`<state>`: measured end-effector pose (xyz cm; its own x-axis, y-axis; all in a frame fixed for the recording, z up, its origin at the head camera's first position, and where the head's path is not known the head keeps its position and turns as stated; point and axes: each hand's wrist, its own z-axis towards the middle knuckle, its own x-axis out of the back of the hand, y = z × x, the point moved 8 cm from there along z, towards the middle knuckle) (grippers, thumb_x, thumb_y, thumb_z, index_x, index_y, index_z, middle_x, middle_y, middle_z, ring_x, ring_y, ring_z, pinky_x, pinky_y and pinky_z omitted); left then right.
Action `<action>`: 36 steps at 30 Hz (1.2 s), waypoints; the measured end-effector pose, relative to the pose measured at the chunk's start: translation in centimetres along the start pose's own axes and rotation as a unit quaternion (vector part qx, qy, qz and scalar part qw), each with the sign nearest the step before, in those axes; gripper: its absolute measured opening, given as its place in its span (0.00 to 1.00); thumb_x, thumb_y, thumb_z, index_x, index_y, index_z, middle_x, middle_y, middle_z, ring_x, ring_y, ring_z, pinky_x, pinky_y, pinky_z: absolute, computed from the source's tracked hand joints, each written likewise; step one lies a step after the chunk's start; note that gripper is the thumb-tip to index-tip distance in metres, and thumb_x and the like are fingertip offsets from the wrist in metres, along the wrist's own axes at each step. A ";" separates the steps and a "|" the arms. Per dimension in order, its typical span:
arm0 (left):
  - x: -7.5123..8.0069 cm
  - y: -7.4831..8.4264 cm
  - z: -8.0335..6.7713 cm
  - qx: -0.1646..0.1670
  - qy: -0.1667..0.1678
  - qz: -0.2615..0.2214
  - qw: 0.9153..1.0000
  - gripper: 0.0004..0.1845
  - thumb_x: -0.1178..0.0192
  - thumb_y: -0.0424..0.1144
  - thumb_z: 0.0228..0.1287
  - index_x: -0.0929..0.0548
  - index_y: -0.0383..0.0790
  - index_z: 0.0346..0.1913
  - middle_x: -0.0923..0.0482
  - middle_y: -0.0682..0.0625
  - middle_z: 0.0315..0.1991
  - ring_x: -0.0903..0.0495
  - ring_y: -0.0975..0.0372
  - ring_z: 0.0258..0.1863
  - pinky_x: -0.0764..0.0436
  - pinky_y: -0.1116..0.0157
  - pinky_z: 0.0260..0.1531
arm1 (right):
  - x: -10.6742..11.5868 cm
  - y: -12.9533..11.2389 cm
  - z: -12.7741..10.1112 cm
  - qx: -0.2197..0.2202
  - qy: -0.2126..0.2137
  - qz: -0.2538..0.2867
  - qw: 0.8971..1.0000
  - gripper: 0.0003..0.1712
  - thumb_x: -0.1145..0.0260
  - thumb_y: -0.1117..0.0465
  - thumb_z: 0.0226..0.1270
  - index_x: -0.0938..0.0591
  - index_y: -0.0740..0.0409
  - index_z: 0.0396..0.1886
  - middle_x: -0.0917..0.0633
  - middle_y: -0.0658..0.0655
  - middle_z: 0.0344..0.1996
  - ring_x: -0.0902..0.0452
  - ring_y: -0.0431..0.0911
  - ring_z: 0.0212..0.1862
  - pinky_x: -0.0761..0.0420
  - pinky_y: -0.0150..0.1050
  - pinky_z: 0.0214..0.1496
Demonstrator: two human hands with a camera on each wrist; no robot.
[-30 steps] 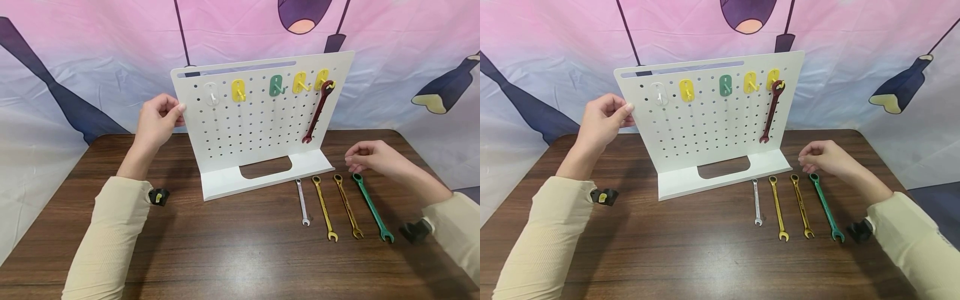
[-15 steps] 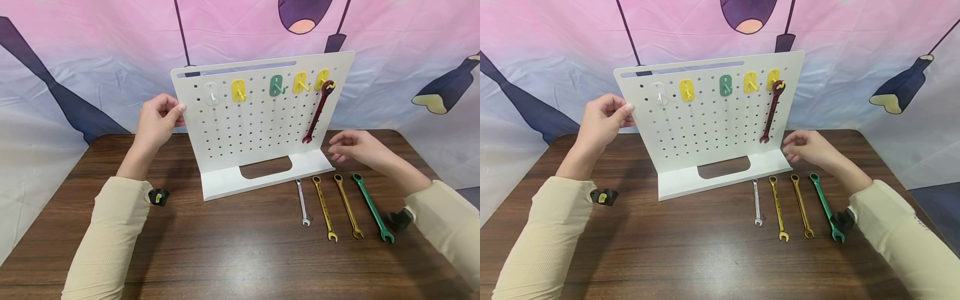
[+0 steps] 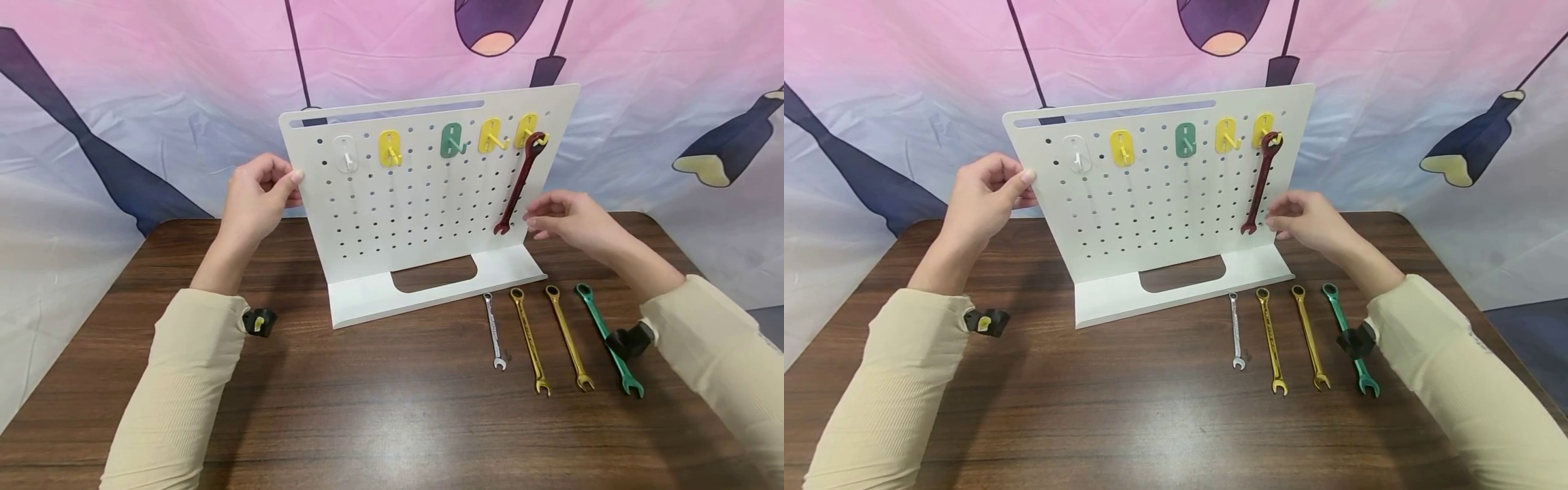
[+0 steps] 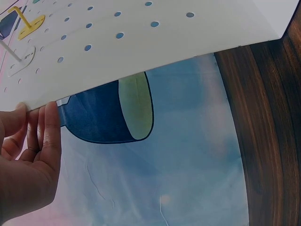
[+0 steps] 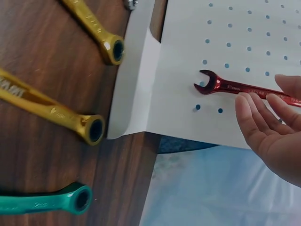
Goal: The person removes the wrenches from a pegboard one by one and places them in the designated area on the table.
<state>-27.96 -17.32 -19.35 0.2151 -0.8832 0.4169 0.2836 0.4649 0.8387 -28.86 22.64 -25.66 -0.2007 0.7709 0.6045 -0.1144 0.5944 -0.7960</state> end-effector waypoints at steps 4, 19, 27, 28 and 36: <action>0.0 0.0 0.0 0.001 0.000 0.002 1.000 0.10 0.43 0.39 0.63 0.25 0.32 0.34 0.27 0.48 0.24 0.22 0.65 0.25 0.17 0.72 0.31 | 0.2 -0.6 0.5 0.004 0.015 0.003 1.000 0.18 0.43 0.63 0.67 0.31 0.71 0.52 0.25 0.70 0.49 0.21 0.37 0.33 0.18 0.31 0.40; 0.0 0.1 -0.1 0.000 -0.002 0.005 1.000 0.11 0.44 0.39 0.64 0.25 0.31 0.35 0.27 0.48 0.25 0.23 0.64 0.26 0.17 0.72 0.32 | 1.1 -2.1 1.6 0.026 0.053 0.021 0.998 0.19 0.45 0.65 0.67 0.34 0.70 0.54 0.25 0.69 0.49 0.22 0.44 0.42 0.19 0.31 0.42; -0.1 0.1 0.0 -0.003 -0.003 0.002 1.000 0.11 0.43 0.38 0.64 0.25 0.31 0.34 0.27 0.48 0.24 0.23 0.64 0.25 0.17 0.72 0.31 | 1.1 -2.1 2.1 0.037 0.072 0.028 0.996 0.21 0.44 0.63 0.68 0.34 0.69 0.56 0.26 0.64 0.49 0.24 0.48 0.47 0.19 0.35 0.47; -0.1 0.1 0.0 -0.003 -0.002 0.002 1.000 0.10 0.43 0.38 0.64 0.25 0.31 0.34 0.27 0.48 0.24 0.22 0.64 0.25 0.17 0.72 0.31 | 1.1 -2.1 2.1 0.038 0.076 0.028 0.996 0.20 0.44 0.63 0.68 0.34 0.69 0.55 0.26 0.64 0.49 0.24 0.48 0.47 0.19 0.35 0.46; -0.1 0.1 0.0 -0.009 0.000 0.003 1.000 0.10 0.44 0.38 0.64 0.25 0.31 0.34 0.27 0.48 0.24 0.23 0.64 0.26 0.17 0.72 0.32 | 1.2 -2.2 2.3 0.047 0.096 0.030 0.994 0.15 0.44 0.64 0.67 0.30 0.70 0.48 0.22 0.61 0.40 0.20 0.39 0.34 0.17 0.33 0.41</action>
<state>-27.95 -17.17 -19.33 0.2159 -0.8804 0.4222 0.2983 0.4712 0.8300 -31.05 21.76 -23.28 -0.0220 0.8393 0.5433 -0.2003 0.5287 -0.8248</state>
